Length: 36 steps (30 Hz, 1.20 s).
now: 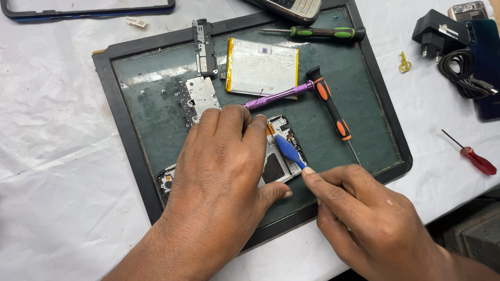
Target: The person repairs a disassembled mobile phone on a green repair mat. They brush the internal chassis, pry at the phone body with a blue plastic tool, reconnect an orange flex cable, and use a screwdriver to work on screws inside the phone frame.
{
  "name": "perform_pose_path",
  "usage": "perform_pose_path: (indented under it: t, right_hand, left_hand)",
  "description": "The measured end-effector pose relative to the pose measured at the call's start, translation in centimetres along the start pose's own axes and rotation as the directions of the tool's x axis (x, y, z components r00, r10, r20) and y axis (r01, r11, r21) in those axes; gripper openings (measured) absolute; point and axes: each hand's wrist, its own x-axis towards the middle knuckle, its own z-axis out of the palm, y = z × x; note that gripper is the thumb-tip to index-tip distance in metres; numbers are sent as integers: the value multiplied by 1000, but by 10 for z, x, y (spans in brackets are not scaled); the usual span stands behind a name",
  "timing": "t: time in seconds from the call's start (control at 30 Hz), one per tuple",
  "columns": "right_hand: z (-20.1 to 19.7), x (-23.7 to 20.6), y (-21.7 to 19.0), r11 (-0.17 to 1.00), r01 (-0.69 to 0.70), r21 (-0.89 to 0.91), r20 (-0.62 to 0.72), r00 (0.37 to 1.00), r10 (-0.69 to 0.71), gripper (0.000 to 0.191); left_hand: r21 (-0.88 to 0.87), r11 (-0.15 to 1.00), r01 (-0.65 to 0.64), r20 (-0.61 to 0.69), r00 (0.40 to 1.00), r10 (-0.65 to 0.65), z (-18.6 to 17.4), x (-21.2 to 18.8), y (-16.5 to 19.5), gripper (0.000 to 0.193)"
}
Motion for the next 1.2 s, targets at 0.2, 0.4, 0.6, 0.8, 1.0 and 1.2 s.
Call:
perform_pose_path:
  t: [0.2, 0.4, 0.6, 0.8, 1.0, 1.2]
  right_hand:
    - [1, 0, 0, 1000, 6, 6, -15, 1000, -5, 48]
    - [4, 19, -4, 999, -9, -51, -42, 999, 7, 47]
    - [4, 30, -6, 998, 29, -58, -74, 997, -33, 47]
    - [3, 30, -4, 998, 15, -62, -68, 998, -19, 47]
    - [2, 29, -2, 997, 13, -81, -63, 998, -18, 50]
    - [3, 27, 0, 993, 7, -117, -84, 996, -17, 52]
  left_hand:
    - [-2, 999, 38, 65, 997, -38, 0, 1, 1, 88]
    - [-3, 1000, 28, 43, 999, -27, -1, 1, 1, 88]
    - [17, 1000, 3, 14, 1000, -3, 0, 1, 0, 89]
    - [-5, 1000, 2, 7, 1000, -2, 0, 1, 0, 91]
    - [21, 999, 48, 106, 993, -50, 0, 3, 0, 91]
    - [18, 999, 36, 81, 996, -37, -1, 2, 1, 89]
